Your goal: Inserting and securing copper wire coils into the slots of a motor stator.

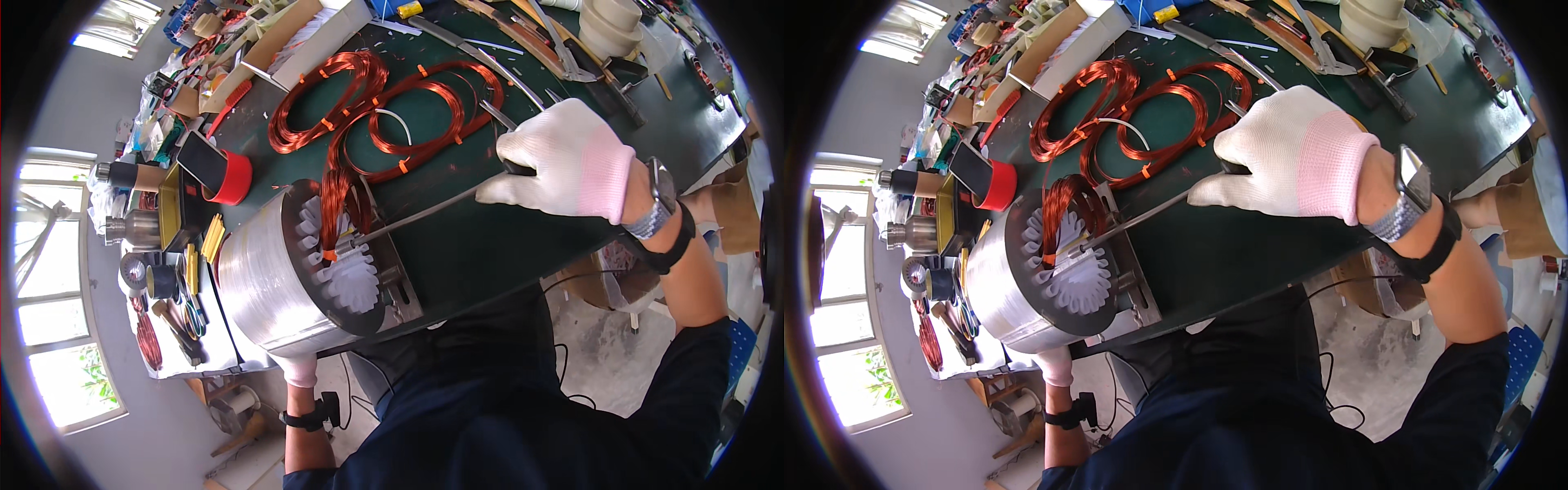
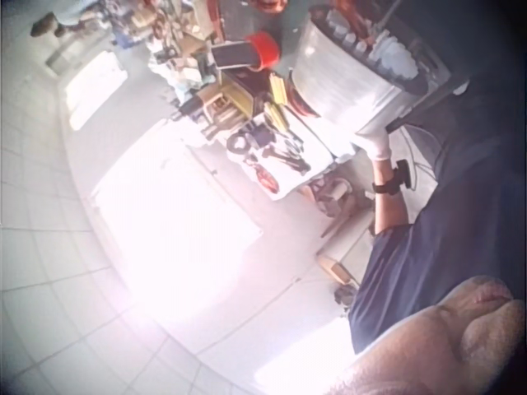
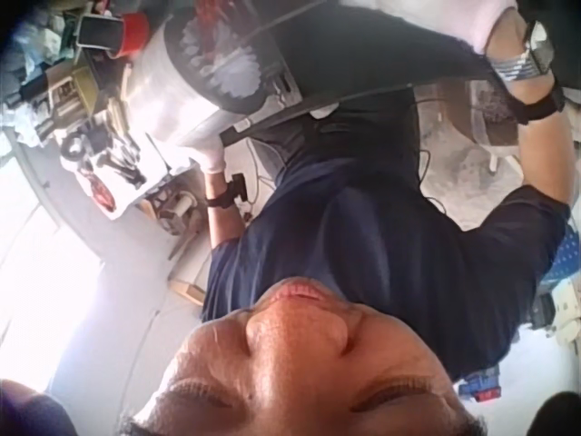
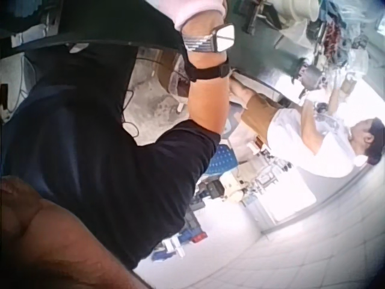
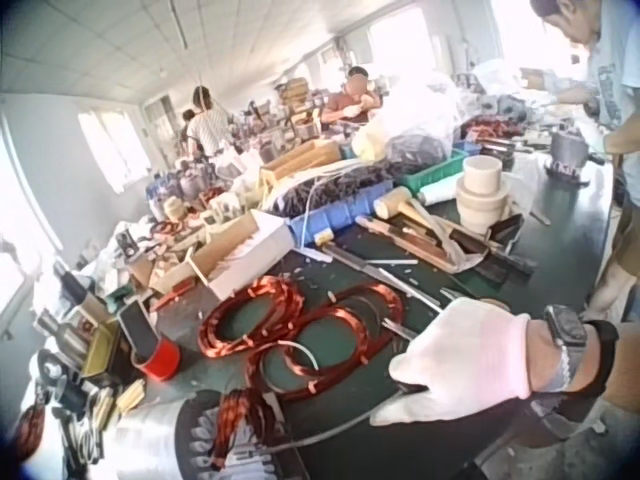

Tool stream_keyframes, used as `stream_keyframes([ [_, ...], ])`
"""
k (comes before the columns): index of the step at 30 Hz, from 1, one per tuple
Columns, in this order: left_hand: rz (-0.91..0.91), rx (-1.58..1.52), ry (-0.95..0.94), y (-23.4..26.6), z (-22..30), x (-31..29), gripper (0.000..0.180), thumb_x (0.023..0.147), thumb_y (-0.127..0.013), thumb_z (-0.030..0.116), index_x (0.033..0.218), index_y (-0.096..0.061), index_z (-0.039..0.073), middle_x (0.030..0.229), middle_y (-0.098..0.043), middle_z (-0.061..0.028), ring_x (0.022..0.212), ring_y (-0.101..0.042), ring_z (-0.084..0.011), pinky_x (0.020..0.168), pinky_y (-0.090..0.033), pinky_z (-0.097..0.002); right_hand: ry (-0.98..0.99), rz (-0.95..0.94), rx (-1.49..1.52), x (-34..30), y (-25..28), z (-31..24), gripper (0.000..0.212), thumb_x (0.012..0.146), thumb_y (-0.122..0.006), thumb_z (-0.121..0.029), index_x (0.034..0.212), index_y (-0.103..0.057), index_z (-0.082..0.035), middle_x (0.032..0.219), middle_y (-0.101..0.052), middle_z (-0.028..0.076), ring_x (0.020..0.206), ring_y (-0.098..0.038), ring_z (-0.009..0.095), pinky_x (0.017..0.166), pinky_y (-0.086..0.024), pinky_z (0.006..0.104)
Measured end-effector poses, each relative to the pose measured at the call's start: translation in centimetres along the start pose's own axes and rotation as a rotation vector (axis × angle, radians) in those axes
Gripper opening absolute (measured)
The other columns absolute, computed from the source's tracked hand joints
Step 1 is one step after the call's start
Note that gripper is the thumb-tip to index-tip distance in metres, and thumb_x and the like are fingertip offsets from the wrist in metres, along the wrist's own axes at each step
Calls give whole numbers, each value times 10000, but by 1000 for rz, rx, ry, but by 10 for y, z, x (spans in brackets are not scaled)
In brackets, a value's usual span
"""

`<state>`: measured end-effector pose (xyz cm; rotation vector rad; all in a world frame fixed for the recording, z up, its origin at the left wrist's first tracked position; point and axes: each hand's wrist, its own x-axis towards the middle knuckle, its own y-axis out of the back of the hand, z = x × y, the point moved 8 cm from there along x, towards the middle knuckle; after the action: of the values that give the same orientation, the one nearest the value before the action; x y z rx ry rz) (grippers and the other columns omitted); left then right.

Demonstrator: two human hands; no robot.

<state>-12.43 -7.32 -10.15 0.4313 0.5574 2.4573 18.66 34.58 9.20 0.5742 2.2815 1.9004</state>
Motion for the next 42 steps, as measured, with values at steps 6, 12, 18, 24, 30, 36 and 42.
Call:
stream_keyframes([
  [6,-9,-78,19,0,2,0,480,1087,-593,212,1495,-434,13,1361,-598,-89,1185,-596,-205,1072,-487,-392,-31,2,-119,-8,18,2,592,891,-713,-594,633,-685,-62,587,-619,164,603,-674,356,589,-526,434],
  [12,3,-100,-11,7,-12,-2,460,1038,-664,190,1432,-512,7,1307,-630,-81,1175,-600,-194,1041,-498,-384,-43,14,-55,-14,12,10,578,876,-751,-562,602,-647,-65,554,-589,149,571,-649,353,557,-494,429],
  [18,-75,100,-56,4,-22,-8,395,989,-704,162,1349,-604,32,1268,-670,-85,1165,-625,-224,1036,-497,-398,-63,15,48,-20,4,20,578,871,-773,-533,577,-610,-63,549,-569,140,556,-624,352,534,-470,420],
  [24,-141,-162,137,37,-103,-15,497,1150,-427,304,1578,-358,62,1549,-476,-109,1368,-496,-263,1183,-400,-439,-44,19,71,-20,7,16,553,855,-804,-492,573,-602,-62,543,-561,143,545,-614,356,524,-465,414],
  [30,-119,45,-30,9,-40,-18,285,1026,-632,181,1283,-647,58,1242,-673,-105,1148,-634,-275,998,-509,-414,-16,52,-53,-24,-5,15,542,833,-818,-489,584,-606,-58,548,-546,152,549,-604,362,514,-450,417],
  [36,-104,-436,252,44,-126,-19,524,1149,-377,389,1575,-379,84,1588,-442,-102,1404,-470,-272,1203,-378,-446,-62,70,101,-29,0,20,504,802,-851,-433,593,-603,-48,548,-533,151,541,-585,360,503,-426,417],
  [42,-330,459,-65,12,-63,-32,271,1016,-634,163,1266,-664,61,1212,-687,-101,1127,-643,-269,978,-521,-409,-95,34,160,-26,-5,20,488,809,-845,-426,605,-617,-45,552,-538,154,538,-581,361,501,-421,412],
])
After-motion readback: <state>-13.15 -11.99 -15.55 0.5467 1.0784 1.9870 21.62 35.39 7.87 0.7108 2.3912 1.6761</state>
